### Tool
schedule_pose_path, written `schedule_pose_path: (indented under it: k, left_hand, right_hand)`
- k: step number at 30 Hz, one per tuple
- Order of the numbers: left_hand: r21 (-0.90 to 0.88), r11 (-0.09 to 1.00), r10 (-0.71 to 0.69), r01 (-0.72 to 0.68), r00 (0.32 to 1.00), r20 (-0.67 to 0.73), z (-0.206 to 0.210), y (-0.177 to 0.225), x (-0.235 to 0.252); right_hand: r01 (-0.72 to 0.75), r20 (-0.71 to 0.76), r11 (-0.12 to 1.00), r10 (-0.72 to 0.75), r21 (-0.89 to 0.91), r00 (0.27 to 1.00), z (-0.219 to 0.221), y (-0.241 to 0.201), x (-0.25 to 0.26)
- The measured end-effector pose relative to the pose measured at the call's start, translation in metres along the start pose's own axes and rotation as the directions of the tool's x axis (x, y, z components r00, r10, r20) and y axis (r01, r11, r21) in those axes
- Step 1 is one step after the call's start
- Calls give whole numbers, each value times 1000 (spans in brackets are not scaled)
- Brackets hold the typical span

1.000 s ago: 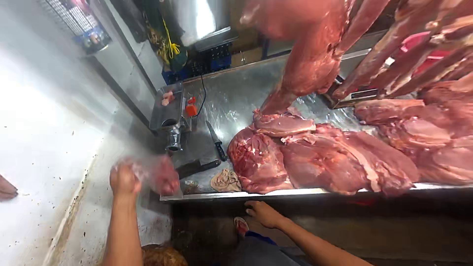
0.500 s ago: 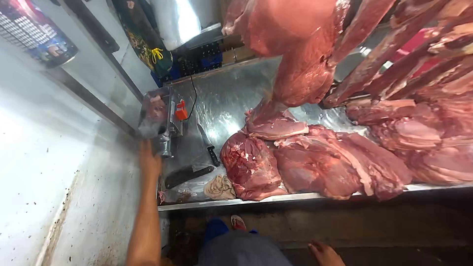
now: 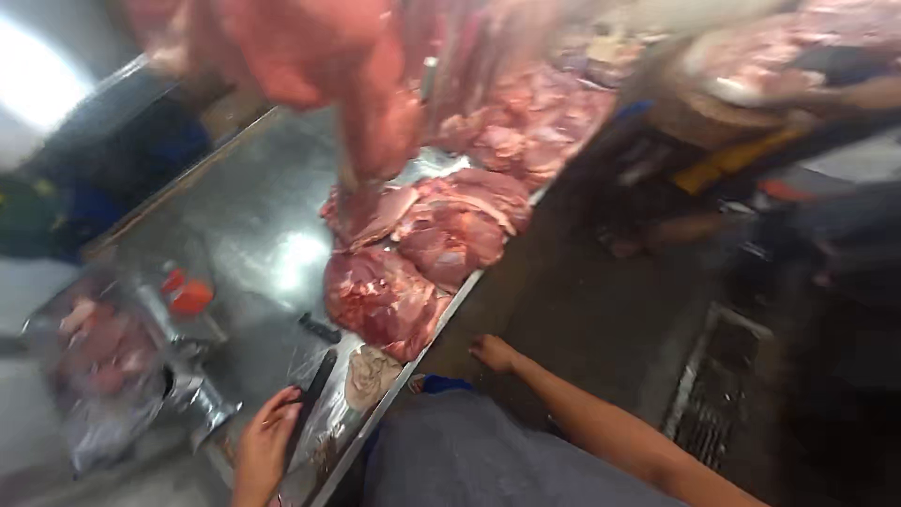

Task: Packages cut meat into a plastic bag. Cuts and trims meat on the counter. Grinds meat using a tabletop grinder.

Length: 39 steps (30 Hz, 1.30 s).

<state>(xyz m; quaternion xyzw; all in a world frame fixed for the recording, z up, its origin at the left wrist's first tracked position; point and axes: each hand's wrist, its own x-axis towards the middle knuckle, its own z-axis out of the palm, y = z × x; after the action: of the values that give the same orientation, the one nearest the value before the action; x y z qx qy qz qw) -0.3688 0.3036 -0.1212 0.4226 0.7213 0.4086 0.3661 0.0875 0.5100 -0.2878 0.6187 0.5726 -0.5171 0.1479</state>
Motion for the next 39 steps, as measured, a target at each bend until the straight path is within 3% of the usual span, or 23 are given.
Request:
schedule_pose_path:
  k: [3,6,9,12,14,17,19,20,21,22,25,28,30,32,35,37,39]
  left_hand:
    - [-87,978,191,-190,982,3,-59,45,35]
    - [-1,967,253,-253,965,69,-66,74,79]
    - [222,949,200,-225,971,131,-22,85,123]
    - [562,804,-13,-195,939,344,57,94,148]
    - [603,744,-146,-287,811,566,116,98,145]
    - [449,761,-184,-468,509,841,192,106,117]
    - [328,789,-207,-519,279,938,226,106,107]
    - [310,793,-238,-524,203,950,239,108,110]
    - [324,791,-265,-520,186,946,251,111,117]
    - [355,781,-274,-514,228,934,261,116,127]
    - [468,755,-214,-459,503,837,290,144,180]
    - [546,753,-105,-367,753,650,328,174,253]
    - [625,697,-7,-352,868,496,362,176,305]
    - [671,636,62,-381,892,448,394,149,354]
    - [700,615,35,-362,900,434,420,115,395]
    - [608,758,14,-237,937,348,419,111,400]
    - [244,970,-44,-17,970,241,408,107,398]
  right_hand:
    - [72,-123,982,-50,174,991,-16,-25,-27]
    - [0,-225,932,87,362,971,-14,6,-53]
    - [-137,-227,853,284,503,932,25,79,-76]
    - [-348,-133,737,506,579,852,90,156,-108]
    - [-501,-27,651,624,570,781,136,196,-132]
    - [-588,98,573,664,572,742,188,227,-146]
    - [-596,143,590,635,545,759,198,229,-141]
    - [-583,147,612,612,534,777,197,229,-134]
    - [-558,133,632,589,538,797,190,229,-124]
    - [-530,109,653,570,541,814,179,231,-111]
    - [-510,75,668,566,542,821,106,232,-84]
    - [-406,-35,537,633,739,774,10,254,-72]
    - [-292,-119,471,667,833,736,-55,272,-75]
    - [-228,-191,477,678,849,710,-104,291,-86]
    - [-252,-230,533,678,808,698,-155,320,-100]
    - [-282,-225,540,690,793,688,-172,333,-111]
    - [-280,-229,537,695,796,681,-176,346,-113]
